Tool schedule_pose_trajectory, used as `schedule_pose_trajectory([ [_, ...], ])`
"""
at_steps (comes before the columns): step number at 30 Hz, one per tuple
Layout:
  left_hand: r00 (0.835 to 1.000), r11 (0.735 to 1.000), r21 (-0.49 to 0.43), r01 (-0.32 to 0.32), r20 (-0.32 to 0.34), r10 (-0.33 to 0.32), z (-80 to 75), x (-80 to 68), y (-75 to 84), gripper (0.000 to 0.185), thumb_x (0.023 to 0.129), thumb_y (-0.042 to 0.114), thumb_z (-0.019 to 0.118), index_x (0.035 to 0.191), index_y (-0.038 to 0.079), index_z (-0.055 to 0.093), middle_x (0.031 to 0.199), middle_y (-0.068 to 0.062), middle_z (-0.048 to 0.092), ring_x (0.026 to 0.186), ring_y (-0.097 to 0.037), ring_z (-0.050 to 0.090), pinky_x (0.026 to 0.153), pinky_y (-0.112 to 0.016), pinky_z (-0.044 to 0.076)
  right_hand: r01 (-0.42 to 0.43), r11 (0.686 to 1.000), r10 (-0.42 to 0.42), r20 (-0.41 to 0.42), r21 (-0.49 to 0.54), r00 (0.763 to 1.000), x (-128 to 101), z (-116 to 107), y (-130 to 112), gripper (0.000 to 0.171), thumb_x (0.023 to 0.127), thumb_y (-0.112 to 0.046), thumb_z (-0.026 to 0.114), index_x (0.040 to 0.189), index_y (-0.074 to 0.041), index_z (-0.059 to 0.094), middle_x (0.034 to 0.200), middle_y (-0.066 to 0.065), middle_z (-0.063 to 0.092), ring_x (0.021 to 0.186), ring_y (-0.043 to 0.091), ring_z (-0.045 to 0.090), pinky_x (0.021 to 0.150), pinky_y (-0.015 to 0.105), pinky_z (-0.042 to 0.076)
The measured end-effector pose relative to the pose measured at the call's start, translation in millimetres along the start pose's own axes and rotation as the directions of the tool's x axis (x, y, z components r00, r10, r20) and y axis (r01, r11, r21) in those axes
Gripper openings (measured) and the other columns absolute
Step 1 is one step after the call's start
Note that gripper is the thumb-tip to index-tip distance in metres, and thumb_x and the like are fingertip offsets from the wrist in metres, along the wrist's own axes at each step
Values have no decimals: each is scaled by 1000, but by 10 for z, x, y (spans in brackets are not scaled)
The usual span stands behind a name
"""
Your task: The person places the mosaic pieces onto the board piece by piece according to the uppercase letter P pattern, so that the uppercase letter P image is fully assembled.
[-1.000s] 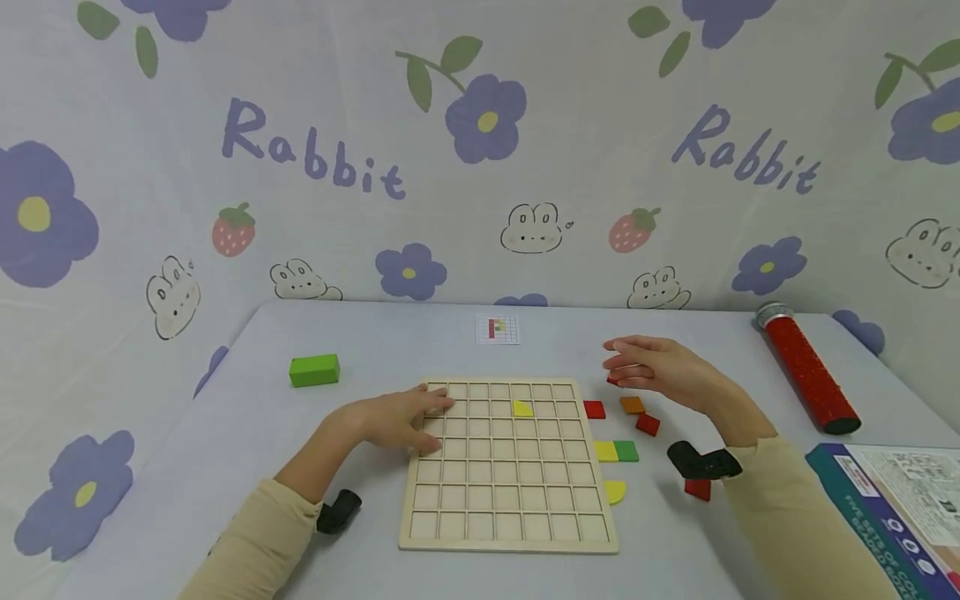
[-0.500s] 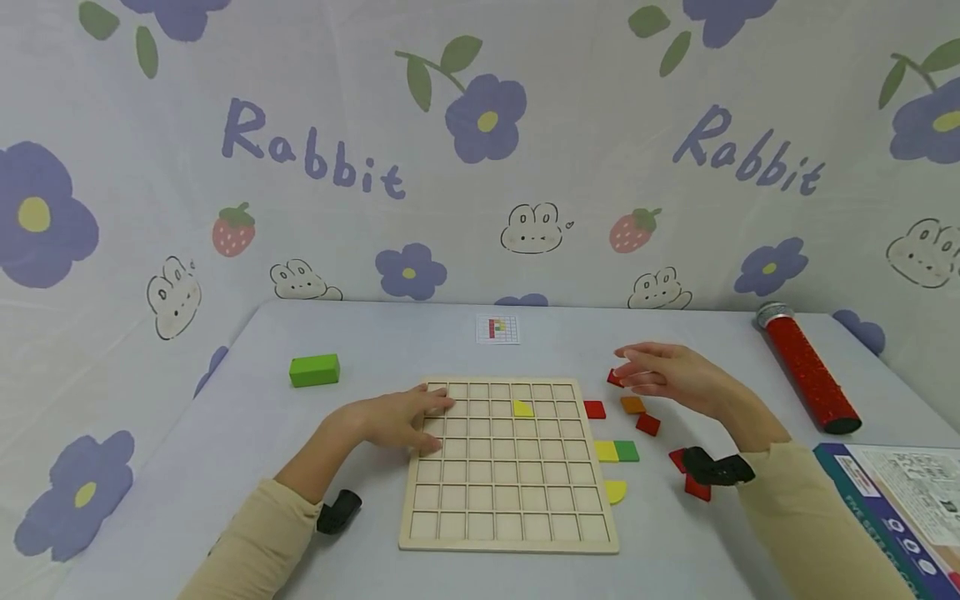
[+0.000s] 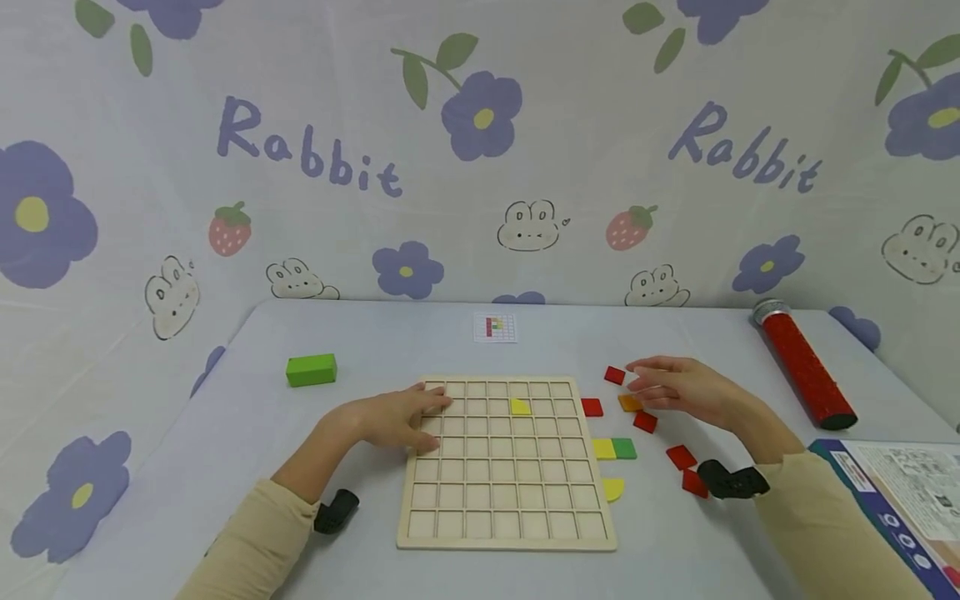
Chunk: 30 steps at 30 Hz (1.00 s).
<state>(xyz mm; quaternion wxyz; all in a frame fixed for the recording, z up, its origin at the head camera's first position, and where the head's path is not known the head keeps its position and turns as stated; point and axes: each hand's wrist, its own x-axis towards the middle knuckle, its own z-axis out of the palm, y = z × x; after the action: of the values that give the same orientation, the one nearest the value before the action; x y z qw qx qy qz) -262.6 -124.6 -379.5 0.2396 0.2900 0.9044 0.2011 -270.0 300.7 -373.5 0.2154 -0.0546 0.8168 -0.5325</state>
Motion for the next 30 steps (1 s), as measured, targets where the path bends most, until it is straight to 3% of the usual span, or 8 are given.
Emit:
schedule_pose_trajectory([
  [12, 1000, 1000, 4, -1, -11, 1, -6, 4, -52, 66, 92, 29, 64, 148, 11, 35, 157, -6, 19, 144, -29, 5, 113, -48, 14, 6, 997, -8, -21, -71, 1000, 19, -38, 51, 55, 100, -26, 51, 142, 5, 36, 128, 23, 53, 113, 32, 55, 93, 36, 47],
  [18, 1000, 1000, -13, -11, -4, 11, 10, 0, -47, 66, 93, 28, 64, 148, 10, 34, 157, -8, 19, 144, -30, 4, 113, -48, 13, 1, 988, -10, -54, -151, 999, 93, 5, 95, 52, 94, -18, 60, 139, 1, 42, 130, 23, 50, 110, 30, 55, 94, 41, 47],
  [30, 1000, 1000, -3, 4, -2, -4, 6, 15, -18, 67, 92, 30, 65, 148, 11, 35, 157, -6, 19, 144, -29, 5, 113, -47, 13, 33, 922, -71, -84, -386, 994, 188, 149, 68, 41, 84, -7, 71, 123, -5, 59, 113, 15, 59, 104, 32, 52, 90, 45, 47],
])
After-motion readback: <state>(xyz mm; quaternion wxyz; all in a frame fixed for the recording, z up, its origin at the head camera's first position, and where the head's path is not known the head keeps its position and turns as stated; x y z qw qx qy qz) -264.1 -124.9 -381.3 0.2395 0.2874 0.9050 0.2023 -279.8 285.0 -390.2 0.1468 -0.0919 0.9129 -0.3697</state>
